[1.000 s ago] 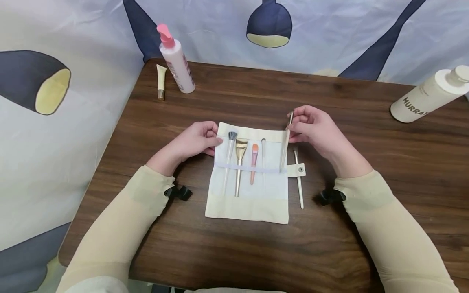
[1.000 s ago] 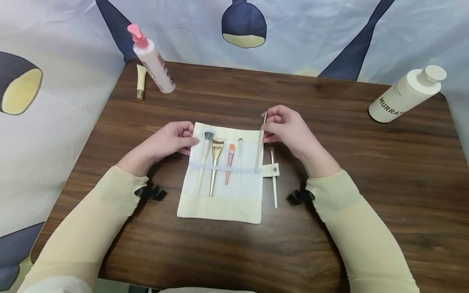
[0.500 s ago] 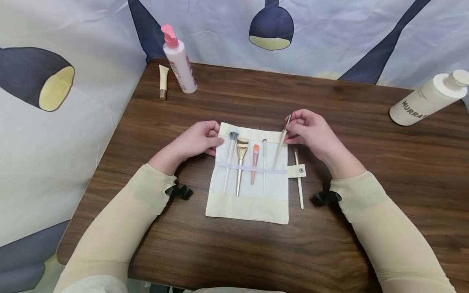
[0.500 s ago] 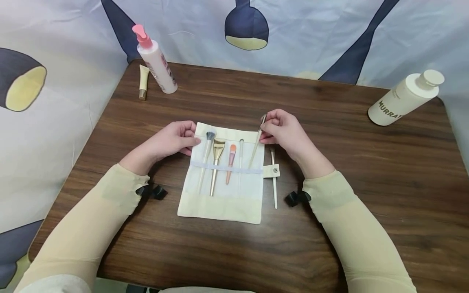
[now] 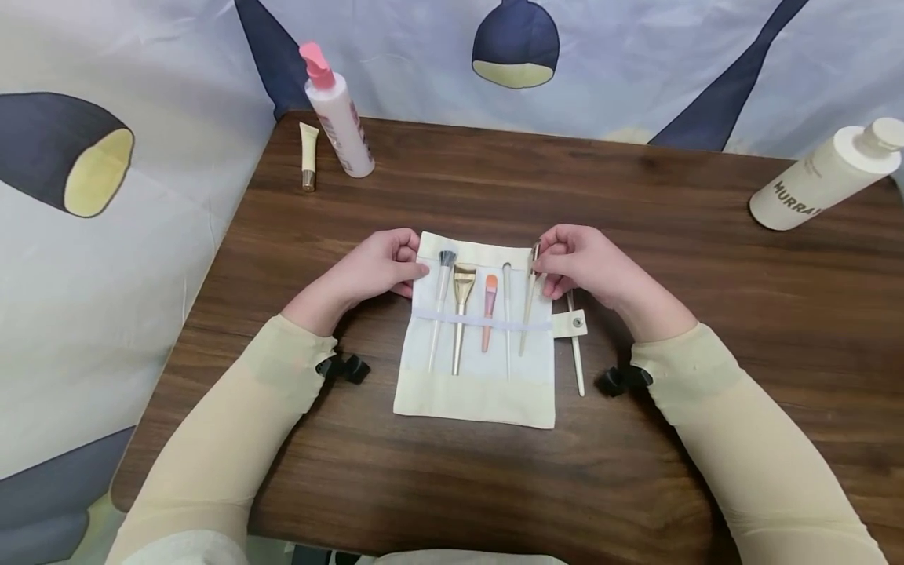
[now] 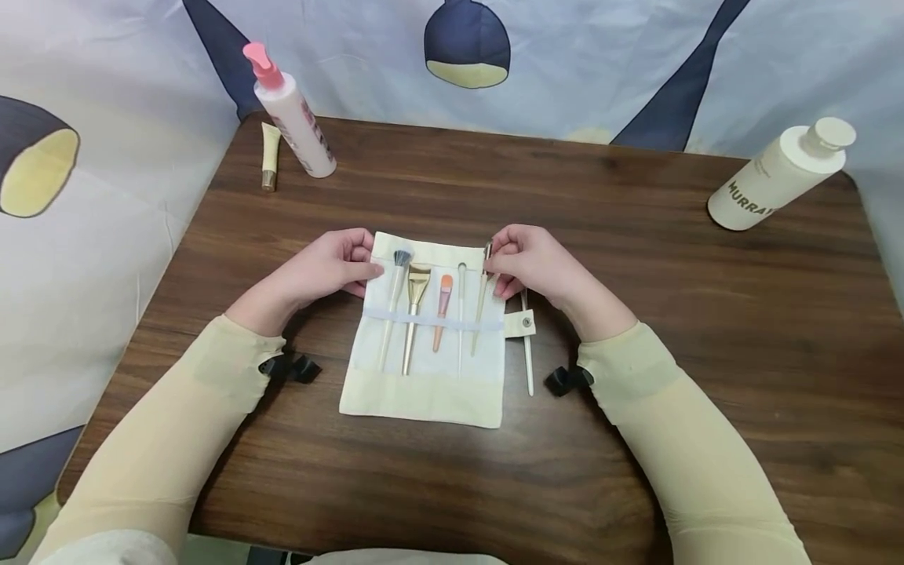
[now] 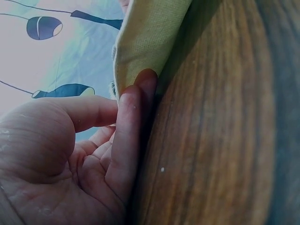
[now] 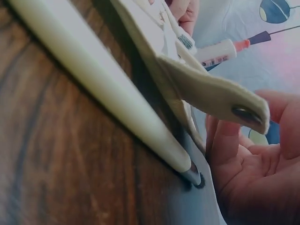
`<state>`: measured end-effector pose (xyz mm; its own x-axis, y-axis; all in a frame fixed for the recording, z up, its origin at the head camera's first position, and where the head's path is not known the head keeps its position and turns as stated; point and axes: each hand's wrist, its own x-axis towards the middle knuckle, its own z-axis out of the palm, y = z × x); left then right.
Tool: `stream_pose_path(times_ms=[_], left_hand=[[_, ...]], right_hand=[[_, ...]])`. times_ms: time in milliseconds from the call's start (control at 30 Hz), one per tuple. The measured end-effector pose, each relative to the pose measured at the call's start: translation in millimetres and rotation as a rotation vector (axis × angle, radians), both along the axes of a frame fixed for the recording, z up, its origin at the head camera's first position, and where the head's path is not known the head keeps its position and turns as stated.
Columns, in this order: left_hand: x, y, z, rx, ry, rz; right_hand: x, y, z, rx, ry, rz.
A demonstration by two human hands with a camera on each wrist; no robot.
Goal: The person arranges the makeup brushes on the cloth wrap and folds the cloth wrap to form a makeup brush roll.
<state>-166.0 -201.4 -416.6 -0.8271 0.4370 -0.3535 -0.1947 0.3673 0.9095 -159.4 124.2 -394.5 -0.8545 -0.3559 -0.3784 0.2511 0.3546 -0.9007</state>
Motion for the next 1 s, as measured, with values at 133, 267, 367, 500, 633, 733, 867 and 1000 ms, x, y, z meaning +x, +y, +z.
stream_pose_path(times_ms=[133,267,367,500,633,733,867,1000], left_hand=[[-0.9,0.0,0.6,0.012,0.0,0.004],[-1.7,0.4,2.2,0.022,0.006,0.003],[-1.7,0.8,3.5,0.024,0.014,0.004],[-0.3,1.0,5.6,0.016,-0.005,0.001],[0.0,0.8,3.2,0.016,0.0,0.006],[1.1,0.5,-0.9,0.013,-0.006,0.006],[3.9,1.0,-3.9,-0.001,-0.017,0.002],[1.9,1.2,-3.1,-0.002,0.008,0.006]], right_hand=[[1.1,-2,3.3,0.074,0.001,0.076],[4.0,-4,6.4,0.075,-0.033,0.111],[6.7,-5,6.7,0.075,-0.051,0.121],[9.5,-7,6.6,0.098,-0.064,0.137],[11.8,-8,3.8,0.141,-0.054,0.137],[13.8,-6,2.4,0.187,-0.049,0.123],[17.1,2,12.0,0.449,0.13,0.123],[17.4,16,30.1,0.75,0.366,0.117]])
